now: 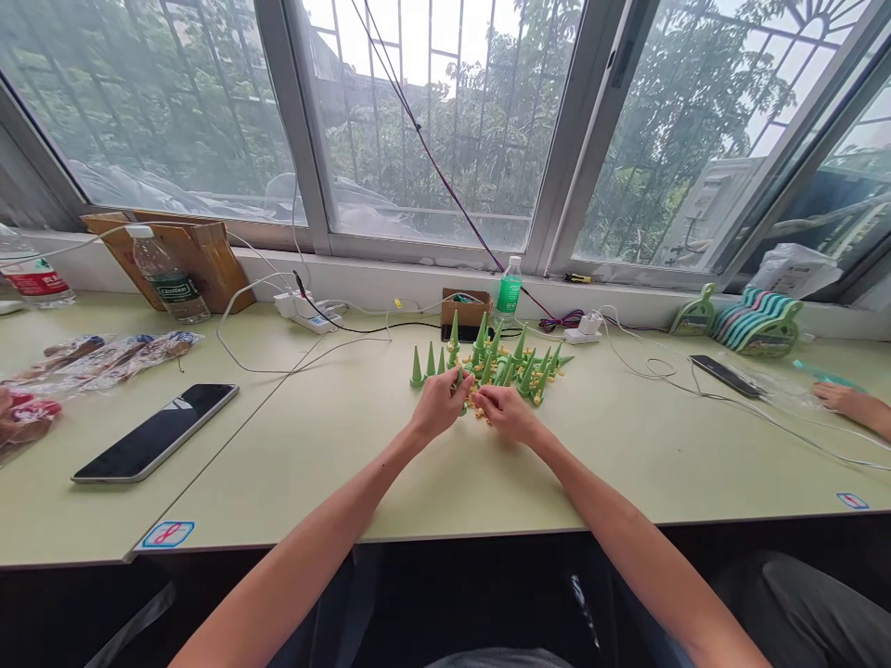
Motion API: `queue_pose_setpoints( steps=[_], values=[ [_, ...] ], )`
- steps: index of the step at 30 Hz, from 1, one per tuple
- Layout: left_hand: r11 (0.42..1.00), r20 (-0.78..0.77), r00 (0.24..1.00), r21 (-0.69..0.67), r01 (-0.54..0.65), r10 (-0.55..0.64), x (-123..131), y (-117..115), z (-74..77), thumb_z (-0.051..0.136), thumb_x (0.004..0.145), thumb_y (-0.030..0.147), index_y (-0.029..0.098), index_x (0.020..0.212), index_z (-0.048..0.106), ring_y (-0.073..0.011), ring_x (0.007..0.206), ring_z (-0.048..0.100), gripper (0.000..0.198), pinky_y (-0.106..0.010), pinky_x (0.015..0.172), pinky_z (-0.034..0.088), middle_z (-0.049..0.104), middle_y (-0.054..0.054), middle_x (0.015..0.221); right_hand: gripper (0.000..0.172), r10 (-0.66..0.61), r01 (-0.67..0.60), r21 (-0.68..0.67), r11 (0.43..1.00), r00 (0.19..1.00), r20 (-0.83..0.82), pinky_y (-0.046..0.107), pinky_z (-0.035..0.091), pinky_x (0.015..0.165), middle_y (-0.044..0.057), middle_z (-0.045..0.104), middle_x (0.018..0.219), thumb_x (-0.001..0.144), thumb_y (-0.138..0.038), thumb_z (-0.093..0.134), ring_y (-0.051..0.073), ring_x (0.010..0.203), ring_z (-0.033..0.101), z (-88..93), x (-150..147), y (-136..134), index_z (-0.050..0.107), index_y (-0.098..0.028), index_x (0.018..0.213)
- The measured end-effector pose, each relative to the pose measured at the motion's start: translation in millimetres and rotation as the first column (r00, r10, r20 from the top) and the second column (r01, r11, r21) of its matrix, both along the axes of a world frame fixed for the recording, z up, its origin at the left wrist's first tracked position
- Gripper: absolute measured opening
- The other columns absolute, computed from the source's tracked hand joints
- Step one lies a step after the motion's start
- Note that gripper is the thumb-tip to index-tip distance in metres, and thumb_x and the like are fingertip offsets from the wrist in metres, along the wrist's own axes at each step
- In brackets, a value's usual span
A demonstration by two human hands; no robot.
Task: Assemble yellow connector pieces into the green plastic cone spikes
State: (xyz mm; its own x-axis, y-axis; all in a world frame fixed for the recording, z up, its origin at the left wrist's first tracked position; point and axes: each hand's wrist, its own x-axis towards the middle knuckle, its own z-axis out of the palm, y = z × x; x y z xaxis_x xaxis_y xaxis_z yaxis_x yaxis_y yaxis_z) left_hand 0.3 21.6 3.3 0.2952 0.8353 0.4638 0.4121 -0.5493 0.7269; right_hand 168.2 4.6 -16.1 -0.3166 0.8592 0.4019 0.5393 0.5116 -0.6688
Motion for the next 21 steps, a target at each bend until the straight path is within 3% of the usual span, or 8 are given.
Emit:
queue_pose_setpoints(
  steps=[6,21],
  values=[
    [1.000,0.017,0.999,0.012,-0.027,0.027,0.2,0.5,-0.3,0.044,0.091,0.042,0.017,0.077,0.058,-0.0082,0.047,0.041,0.031,-0.020,0.047,0.036,0.056,0.002,0.061,0.019,0.022,-0.027,-0.069,0.997,0.997,-0.073,0.021,0.036,0.051,-0.003,0.059,0.060,0.087,-0.039,0.054,0.010,0.048,0.047,-2.5,-0.1,-0.5,0.053,-0.020,0.088],
    [1.000,0.006,1.000,-0.018,0.024,-0.024,0.2,-0.3,-0.2,0.045,0.090,0.041,0.018,0.074,0.053,-0.0072,0.045,0.038,0.029,-0.019,0.043,0.032,0.053,0.003,0.061,0.027,0.053,-0.053,0.002,0.999,0.999,-0.009,0.022,0.031,0.052,-0.004,0.047,0.058,0.089,-0.033,0.048,0.009,0.052,0.038,-3.6,0.4,1.1,0.048,-0.019,0.067]
  ],
)
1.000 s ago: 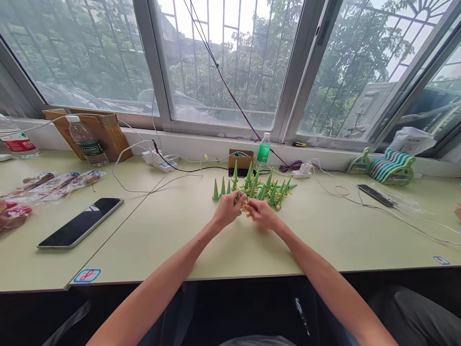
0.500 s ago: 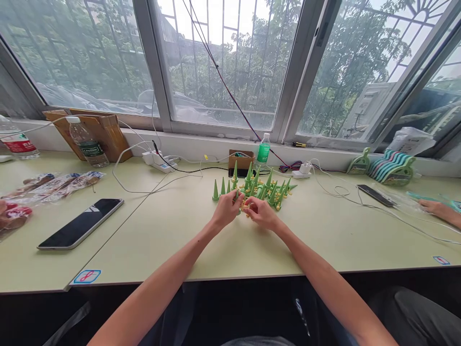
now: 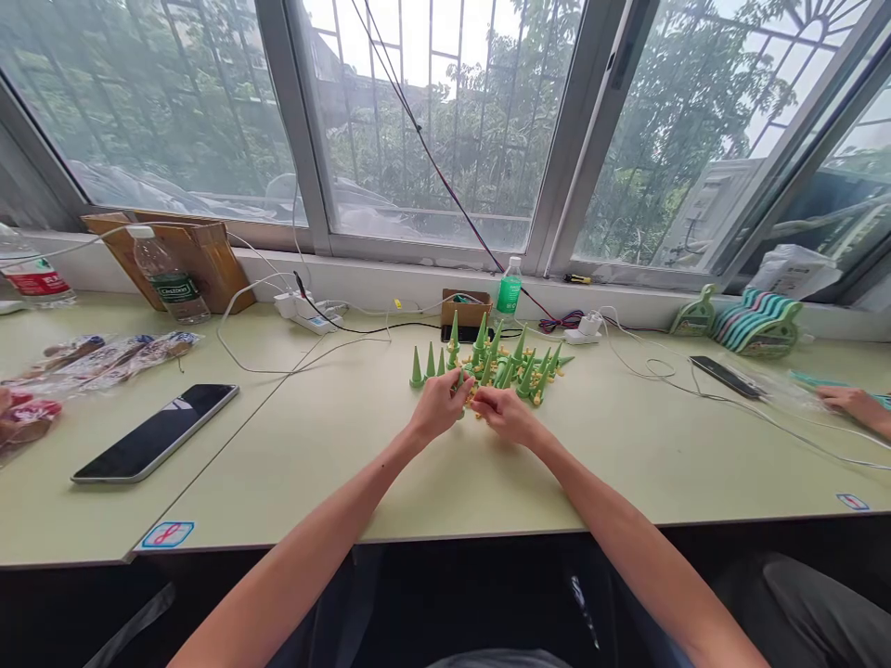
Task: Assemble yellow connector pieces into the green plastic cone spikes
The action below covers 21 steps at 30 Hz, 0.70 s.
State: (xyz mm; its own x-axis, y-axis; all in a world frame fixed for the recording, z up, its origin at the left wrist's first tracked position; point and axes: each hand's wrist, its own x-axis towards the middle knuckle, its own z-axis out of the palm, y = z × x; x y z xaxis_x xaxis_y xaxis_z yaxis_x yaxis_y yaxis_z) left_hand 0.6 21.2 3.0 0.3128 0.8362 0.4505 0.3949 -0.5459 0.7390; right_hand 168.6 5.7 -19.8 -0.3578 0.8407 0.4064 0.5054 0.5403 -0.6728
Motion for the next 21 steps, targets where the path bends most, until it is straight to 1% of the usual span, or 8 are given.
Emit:
queue_pose_setpoints(
  steps=[4,9,15,21],
  values=[
    [1.000,0.004,1.000,0.004,-0.005,0.005,-0.6,0.6,-0.7,0.045,0.090,0.042,0.018,0.076,0.054,-0.0077,0.045,0.040,0.029,-0.020,0.044,0.033,0.053,0.003,0.060,0.027,-0.043,0.043,-0.008,0.999,0.999,0.017,0.023,0.030,0.051,-0.004,0.047,0.055,0.089,-0.035,0.050,0.009,0.049,0.037,1.3,0.1,-1.3,0.052,-0.018,0.068],
    [0.999,-0.014,0.999,0.034,-0.033,0.033,-1.3,2.2,-1.9,0.044,0.090,0.042,0.018,0.077,0.056,-0.0081,0.045,0.038,0.030,-0.020,0.044,0.033,0.051,0.003,0.057,0.019,-0.063,0.063,-0.026,0.998,0.998,0.003,0.022,0.030,0.050,-0.006,0.048,0.053,0.085,-0.037,0.057,0.010,0.048,0.038,1.0,0.2,-1.5,0.055,-0.019,0.081],
    [0.999,-0.019,1.000,0.034,-0.024,0.025,-0.1,1.4,-1.6,0.044,0.090,0.042,0.018,0.075,0.056,-0.0079,0.045,0.037,0.030,-0.020,0.045,0.033,0.050,0.003,0.057,0.024,-0.037,0.037,-0.008,0.999,0.999,-0.003,0.023,0.029,0.050,-0.005,0.046,0.055,0.087,-0.037,0.053,0.009,0.050,0.036,1.2,-0.5,-2.0,0.052,-0.019,0.072],
    [1.000,-0.015,1.000,0.011,-0.005,0.005,0.1,-0.6,0.3,0.044,0.089,0.043,0.018,0.075,0.056,-0.0076,0.044,0.038,0.031,-0.020,0.044,0.032,0.054,0.002,0.062,0.026,-0.013,0.013,-0.017,1.000,1.000,0.006,0.023,0.029,0.050,-0.004,0.044,0.057,0.087,-0.037,0.050,0.009,0.052,0.035,0.4,-0.7,-1.4,0.050,-0.018,0.069]
  ],
)
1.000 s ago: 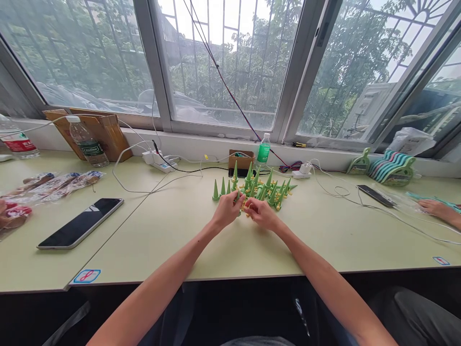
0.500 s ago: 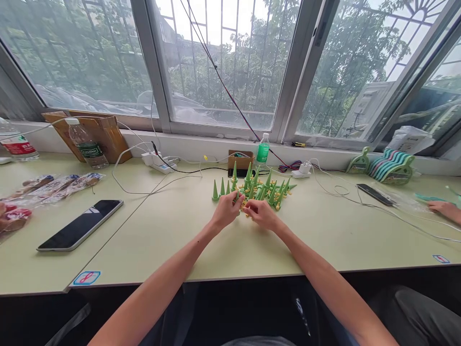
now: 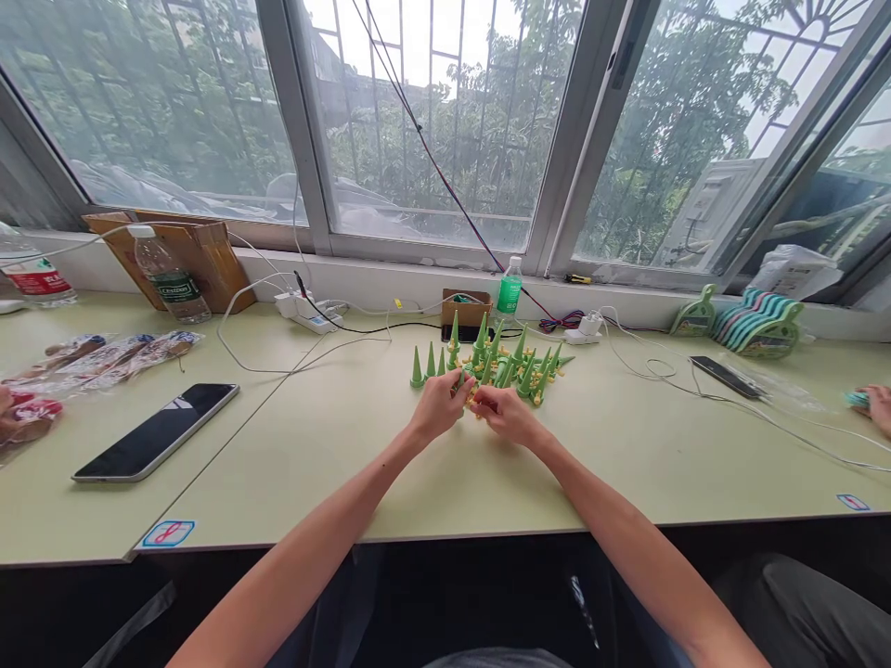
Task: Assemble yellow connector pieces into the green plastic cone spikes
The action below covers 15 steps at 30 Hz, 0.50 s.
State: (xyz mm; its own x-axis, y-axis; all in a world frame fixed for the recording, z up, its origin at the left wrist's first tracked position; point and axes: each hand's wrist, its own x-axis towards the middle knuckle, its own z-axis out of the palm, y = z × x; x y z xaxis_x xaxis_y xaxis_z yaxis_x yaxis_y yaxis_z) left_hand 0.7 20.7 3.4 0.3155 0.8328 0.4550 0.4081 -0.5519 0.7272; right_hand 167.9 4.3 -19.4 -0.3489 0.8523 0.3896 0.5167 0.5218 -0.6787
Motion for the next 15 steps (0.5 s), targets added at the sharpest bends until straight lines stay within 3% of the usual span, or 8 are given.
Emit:
queue_pose_setpoints(
  steps=[10,15],
  values=[
    [1.000,0.008,1.000,-0.006,-0.001,0.001,-0.8,0.4,-0.1,0.045,0.089,0.043,0.018,0.075,0.055,-0.0070,0.044,0.038,0.031,-0.020,0.044,0.032,0.055,0.002,0.062,0.029,-0.020,0.020,0.022,1.000,1.000,0.020,0.022,0.029,0.051,-0.003,0.048,0.056,0.089,-0.037,0.050,0.009,0.050,0.037,-2.0,0.9,1.4,0.052,-0.018,0.068],
    [0.992,0.047,0.992,0.039,-0.120,0.118,-8.6,6.9,7.8,0.047,0.088,0.043,0.018,0.075,0.058,-0.0089,0.046,0.043,0.030,-0.021,0.047,0.037,0.057,0.001,0.061,0.042,-0.085,0.084,0.033,0.996,0.996,0.025,0.023,0.031,0.051,-0.001,0.051,0.055,0.094,-0.046,0.042,0.010,0.047,0.043,2.2,-0.7,-0.1,0.055,-0.017,0.066]
  ],
)
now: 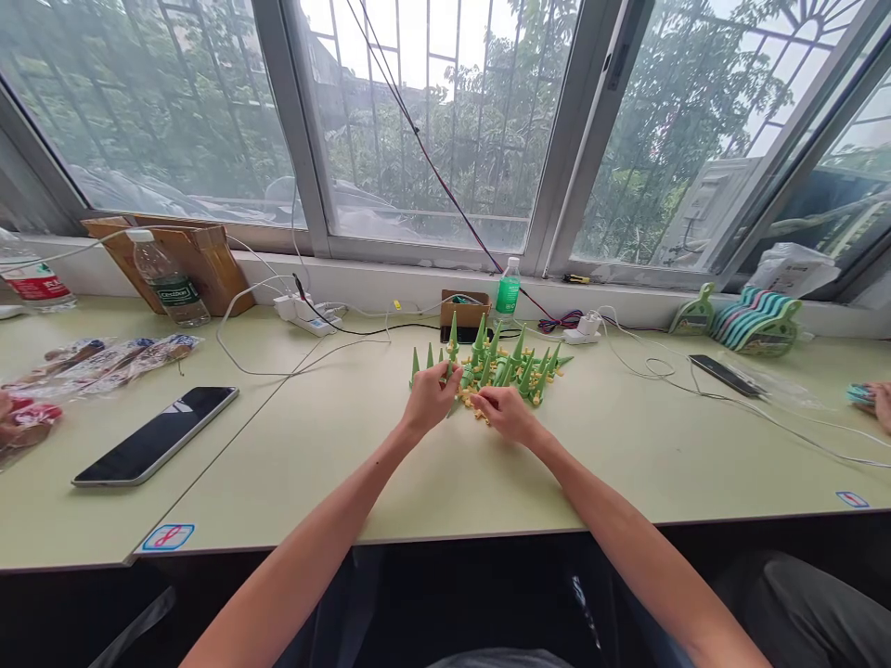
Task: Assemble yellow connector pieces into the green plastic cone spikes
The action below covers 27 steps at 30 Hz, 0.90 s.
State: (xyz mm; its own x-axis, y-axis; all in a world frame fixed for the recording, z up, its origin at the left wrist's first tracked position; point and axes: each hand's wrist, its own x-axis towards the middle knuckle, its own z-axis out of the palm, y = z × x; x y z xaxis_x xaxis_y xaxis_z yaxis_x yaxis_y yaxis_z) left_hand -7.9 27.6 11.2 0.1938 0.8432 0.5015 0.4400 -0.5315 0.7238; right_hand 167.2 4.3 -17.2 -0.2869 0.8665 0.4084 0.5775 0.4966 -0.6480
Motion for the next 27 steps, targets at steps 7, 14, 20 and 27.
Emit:
queue_pose_setpoints(
  steps=[7,14,20,27],
  values=[
    [0.960,0.114,0.954,0.015,-0.279,0.276,-17.8,11.7,10.1,0.047,0.088,0.042,0.020,0.070,0.057,-0.0127,0.055,0.055,0.030,-0.023,0.059,0.043,0.063,-0.002,0.065,0.047,-0.008,0.007,0.025,1.000,1.000,0.016,0.022,0.031,0.051,0.000,0.052,0.055,0.095,-0.049,0.039,0.010,0.048,0.046,-0.1,-0.4,-0.4,0.051,-0.018,0.062],
    [0.949,-0.059,0.947,0.007,-0.316,0.316,-18.7,17.3,0.1,0.047,0.086,0.042,0.021,0.062,0.051,-0.0160,0.056,0.055,0.033,-0.027,0.060,0.039,0.061,-0.003,0.060,0.047,-0.012,0.011,0.032,0.999,1.000,0.028,0.022,0.030,0.051,-0.001,0.053,0.054,0.095,-0.048,0.040,0.010,0.048,0.046,0.1,-0.4,-0.5,0.050,-0.018,0.061],
    [0.963,-0.098,0.960,-0.047,-0.267,0.261,-16.6,18.7,-4.6,0.045,0.086,0.040,0.021,0.058,0.045,-0.0142,0.047,0.050,0.034,-0.025,0.050,0.035,0.057,-0.002,0.055,0.046,-0.001,0.001,0.029,1.000,1.000,0.029,0.023,0.031,0.051,0.001,0.055,0.056,0.096,-0.047,0.039,0.011,0.049,0.047,-0.8,-0.4,0.6,0.050,-0.018,0.061],
    [0.962,0.056,0.984,-0.226,-0.151,0.168,-14.8,14.4,-1.2,0.048,0.085,0.039,0.020,0.063,0.051,-0.0112,0.036,0.050,0.029,-0.023,0.037,0.035,0.064,-0.004,0.064,0.048,-0.009,0.008,0.038,0.999,0.999,0.045,0.024,0.030,0.050,0.000,0.052,0.055,0.095,-0.049,0.038,0.011,0.049,0.044,-0.8,-0.1,0.6,0.050,-0.018,0.061]
  ],
)
